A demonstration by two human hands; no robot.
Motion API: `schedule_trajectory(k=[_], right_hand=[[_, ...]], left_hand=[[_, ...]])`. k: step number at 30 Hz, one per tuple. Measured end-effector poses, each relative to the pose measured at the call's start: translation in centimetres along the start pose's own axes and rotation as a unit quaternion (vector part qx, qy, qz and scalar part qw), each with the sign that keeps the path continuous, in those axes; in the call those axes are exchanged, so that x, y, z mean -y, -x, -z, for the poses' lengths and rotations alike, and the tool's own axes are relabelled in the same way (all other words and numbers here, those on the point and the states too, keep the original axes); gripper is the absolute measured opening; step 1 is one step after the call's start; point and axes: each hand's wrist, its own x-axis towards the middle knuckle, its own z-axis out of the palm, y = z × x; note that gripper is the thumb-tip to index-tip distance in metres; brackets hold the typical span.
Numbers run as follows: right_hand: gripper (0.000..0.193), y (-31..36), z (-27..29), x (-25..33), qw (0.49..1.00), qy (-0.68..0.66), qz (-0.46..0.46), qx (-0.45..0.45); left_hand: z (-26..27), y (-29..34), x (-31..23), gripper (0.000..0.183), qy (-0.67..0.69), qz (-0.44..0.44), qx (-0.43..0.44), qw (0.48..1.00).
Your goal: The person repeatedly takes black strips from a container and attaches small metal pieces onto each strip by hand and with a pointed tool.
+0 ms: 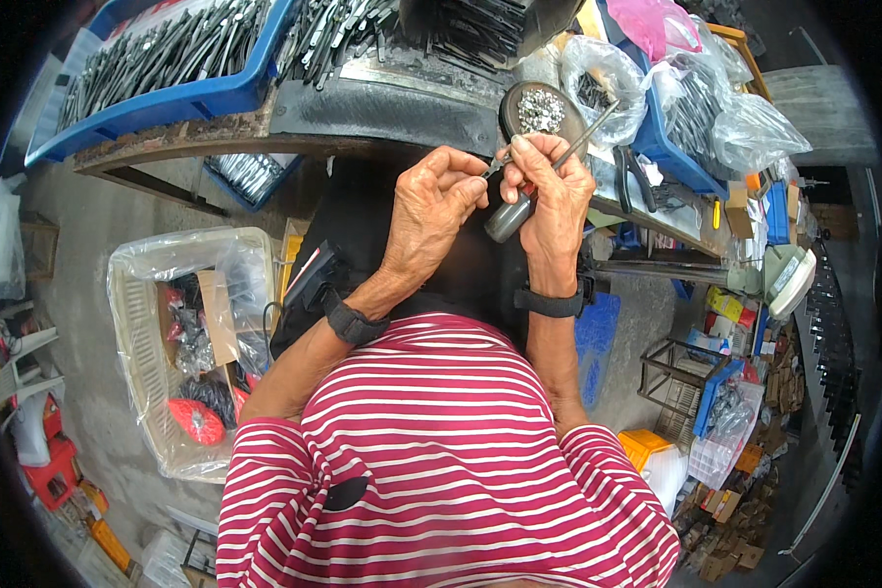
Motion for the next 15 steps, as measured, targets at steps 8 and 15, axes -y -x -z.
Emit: schedule_trajectory(k=[8,15], right_hand=[[0.01,0.09,0.01,0.02,1.0,0.024,0.01,0.001],[0.009,0.69,-0.42,-0.1,0.993,0.087,0.075,-0.001]], left_hand=[[-0.17,0.16,-0.18,0.01,0.003,0.008,-0.007,1.0],[-0.2,0.29,0.1,0.008,-0.013,-0.012,-0.021,1.0]])
